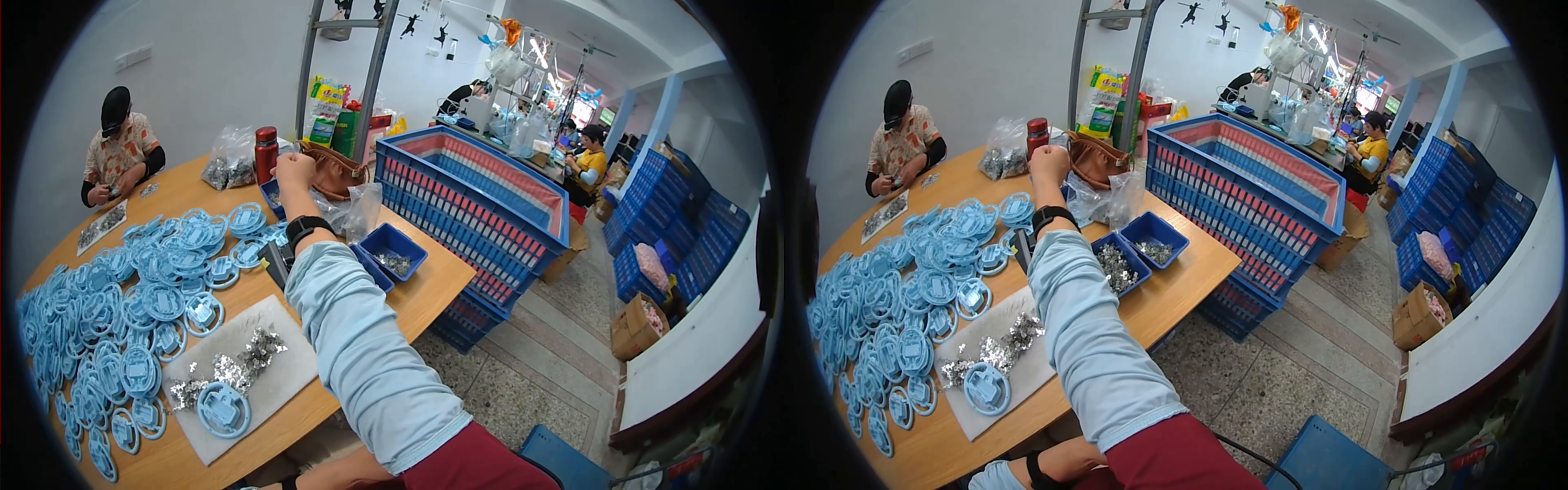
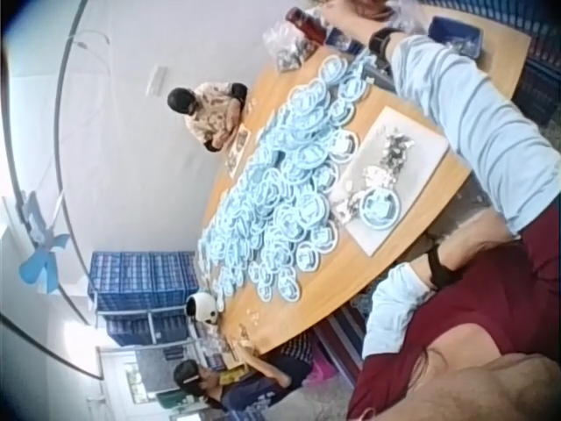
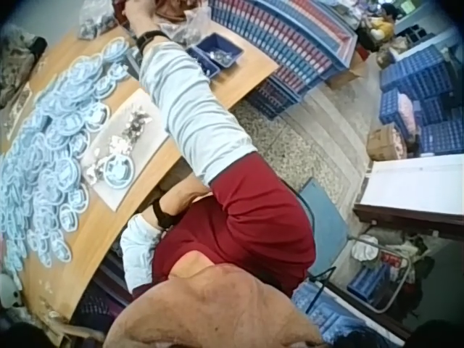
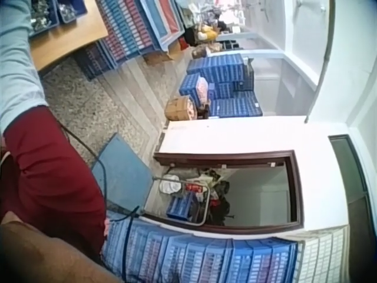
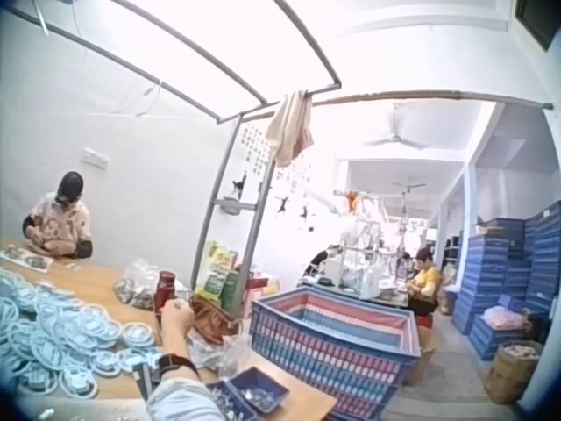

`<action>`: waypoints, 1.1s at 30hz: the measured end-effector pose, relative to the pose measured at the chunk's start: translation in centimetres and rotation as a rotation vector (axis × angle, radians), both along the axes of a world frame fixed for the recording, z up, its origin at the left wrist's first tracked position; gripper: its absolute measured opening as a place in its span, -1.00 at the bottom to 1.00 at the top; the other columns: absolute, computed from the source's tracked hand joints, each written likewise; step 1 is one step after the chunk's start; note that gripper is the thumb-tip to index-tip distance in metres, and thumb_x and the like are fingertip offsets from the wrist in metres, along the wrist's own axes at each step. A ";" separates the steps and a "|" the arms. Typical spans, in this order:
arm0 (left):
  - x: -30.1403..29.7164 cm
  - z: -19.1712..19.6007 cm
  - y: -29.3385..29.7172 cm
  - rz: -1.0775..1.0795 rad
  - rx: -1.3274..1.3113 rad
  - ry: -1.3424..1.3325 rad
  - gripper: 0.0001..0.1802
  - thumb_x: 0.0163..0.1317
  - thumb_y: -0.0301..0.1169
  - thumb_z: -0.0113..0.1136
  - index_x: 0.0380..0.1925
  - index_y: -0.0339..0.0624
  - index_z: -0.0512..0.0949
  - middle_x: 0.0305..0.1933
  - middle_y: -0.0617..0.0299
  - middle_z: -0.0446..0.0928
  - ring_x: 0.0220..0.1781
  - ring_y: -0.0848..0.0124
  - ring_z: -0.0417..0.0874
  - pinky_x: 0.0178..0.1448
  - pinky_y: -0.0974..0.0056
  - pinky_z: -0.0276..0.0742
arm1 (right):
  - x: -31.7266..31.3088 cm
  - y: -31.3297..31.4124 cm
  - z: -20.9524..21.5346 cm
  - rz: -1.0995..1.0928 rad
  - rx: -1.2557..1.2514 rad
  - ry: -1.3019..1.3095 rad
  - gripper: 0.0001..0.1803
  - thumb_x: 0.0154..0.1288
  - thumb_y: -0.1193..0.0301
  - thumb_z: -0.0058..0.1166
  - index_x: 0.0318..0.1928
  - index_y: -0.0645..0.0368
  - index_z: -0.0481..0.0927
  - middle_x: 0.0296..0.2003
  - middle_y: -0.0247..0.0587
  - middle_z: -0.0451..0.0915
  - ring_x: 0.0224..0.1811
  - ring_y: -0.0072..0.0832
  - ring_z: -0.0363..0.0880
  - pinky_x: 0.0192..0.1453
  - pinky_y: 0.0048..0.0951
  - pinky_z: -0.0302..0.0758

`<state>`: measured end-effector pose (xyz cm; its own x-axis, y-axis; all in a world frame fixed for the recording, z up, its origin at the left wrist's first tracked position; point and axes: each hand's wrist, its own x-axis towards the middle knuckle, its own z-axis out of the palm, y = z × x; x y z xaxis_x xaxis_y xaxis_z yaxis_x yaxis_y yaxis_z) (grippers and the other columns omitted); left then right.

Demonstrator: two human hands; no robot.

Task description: Manually assemble small plastic components by inserting metal inserts and fitting parts together.

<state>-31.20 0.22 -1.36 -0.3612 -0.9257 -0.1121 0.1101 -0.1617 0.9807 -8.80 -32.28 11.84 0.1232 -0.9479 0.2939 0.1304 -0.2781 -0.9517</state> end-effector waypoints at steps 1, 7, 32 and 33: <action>-0.2 0.1 -0.2 -0.011 -0.029 -0.013 -0.42 0.03 -0.39 0.18 0.09 -0.25 0.26 0.15 0.09 0.28 0.19 0.33 0.27 0.22 0.29 0.15 | 0.2 -0.9 -0.5 -0.011 -0.005 0.001 -0.73 0.01 0.40 -0.17 -0.63 0.30 0.54 -0.72 -0.08 0.52 -0.65 -0.33 0.54 -0.44 -0.36 0.47; -0.1 1.3 0.1 -0.007 -0.170 -0.109 -0.43 0.02 -0.26 0.18 0.05 -0.19 0.31 0.11 0.05 0.32 0.16 0.33 0.31 0.20 0.29 0.18 | 0.8 -1.0 -1.1 0.111 0.115 -0.181 -0.93 -0.04 0.52 -0.04 -0.54 0.26 0.48 -0.68 -0.19 0.50 -0.70 -0.54 0.43 -0.62 -0.55 0.31; 1.2 -2.3 1.7 -0.031 -0.302 -0.152 -0.35 -0.02 -0.14 0.21 0.08 -0.12 0.29 0.14 0.01 0.29 0.20 0.25 0.26 0.24 0.28 0.12 | 3.1 2.0 0.6 0.380 0.253 -0.340 -0.95 -0.02 0.50 -0.01 -0.50 0.21 0.44 -0.71 -0.16 0.48 -0.86 -0.61 0.20 -0.83 -0.57 0.05; 1.5 -2.6 1.8 -0.029 -0.300 -0.145 -0.35 -0.02 -0.15 0.21 0.08 -0.12 0.29 0.14 0.01 0.29 0.20 0.25 0.26 0.24 0.28 0.12 | 3.1 2.2 0.5 0.390 0.258 -0.361 -0.94 -0.03 0.49 0.00 -0.50 0.22 0.45 -0.70 -0.15 0.48 -0.86 -0.61 0.20 -0.82 -0.58 0.05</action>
<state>-29.71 2.04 -3.95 -0.3877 -0.9150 0.1121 -0.0340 0.1357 0.9902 -5.71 -30.12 12.33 0.4125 -0.8989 0.1480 0.5049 0.0903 -0.8585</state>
